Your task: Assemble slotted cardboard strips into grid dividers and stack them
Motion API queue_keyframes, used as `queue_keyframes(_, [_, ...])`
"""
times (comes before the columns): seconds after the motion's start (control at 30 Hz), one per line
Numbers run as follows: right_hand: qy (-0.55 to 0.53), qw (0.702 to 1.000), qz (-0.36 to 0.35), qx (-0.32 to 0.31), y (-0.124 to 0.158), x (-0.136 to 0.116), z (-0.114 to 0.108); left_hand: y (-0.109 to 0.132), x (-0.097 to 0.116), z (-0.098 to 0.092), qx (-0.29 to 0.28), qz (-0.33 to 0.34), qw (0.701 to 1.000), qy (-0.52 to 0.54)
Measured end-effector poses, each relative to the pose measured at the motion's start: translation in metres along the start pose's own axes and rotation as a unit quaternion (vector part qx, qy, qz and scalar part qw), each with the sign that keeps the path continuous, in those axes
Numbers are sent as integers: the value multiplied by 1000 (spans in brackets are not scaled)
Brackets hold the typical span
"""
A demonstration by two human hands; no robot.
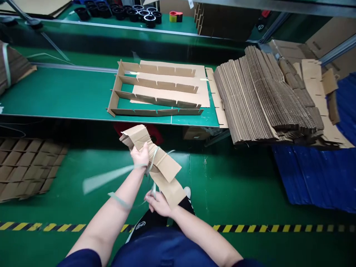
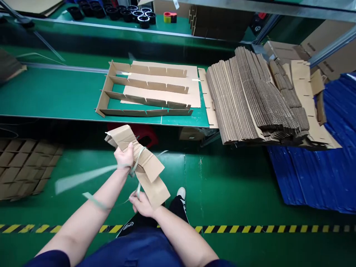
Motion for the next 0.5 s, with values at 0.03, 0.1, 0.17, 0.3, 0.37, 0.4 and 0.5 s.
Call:
queue_keyframes(0.03, [-11, 1000, 13, 1, 9, -1, -1, 0, -10, -1, 2, 25, 998, -55])
queue_keyframes(0.1, [22, 999, 7, 28, 27, -15, -17, 3, -27, -5, -19, 77, 987, -141])
queue_keyframes(0.17, [86, 994, -23, 57, 43, -43, -43, 9, -39, -10, -39, 108, 975, -188])
queue_keyframes(0.3, [175, 981, -64, 44, 49, -108, -103, 35, -42, -15, -118, 112, 969, -187])
queue_keyframes(0.37, [209, 973, -92, 31, 33, -124, -136, 53, -28, -15, -201, 118, 963, -138])
queue_keyframes(0.4, [203, 974, -95, 41, 21, -124, -154, 61, -18, -15, -245, 112, 957, -105])
queue_keyframes(0.5, [92, 987, -67, 113, -19, -96, -191, 76, 11, -13, -351, 14, 936, 11])
Point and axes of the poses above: each hand's wrist, its own y-axis away from the middle knuckle, its own z-axis out of the palm, x = y × z, the point moved 3 cm from there along -y, towards the middle knuckle, and after that the axes turned 15 degrees about -y, right-handed, at the moved point
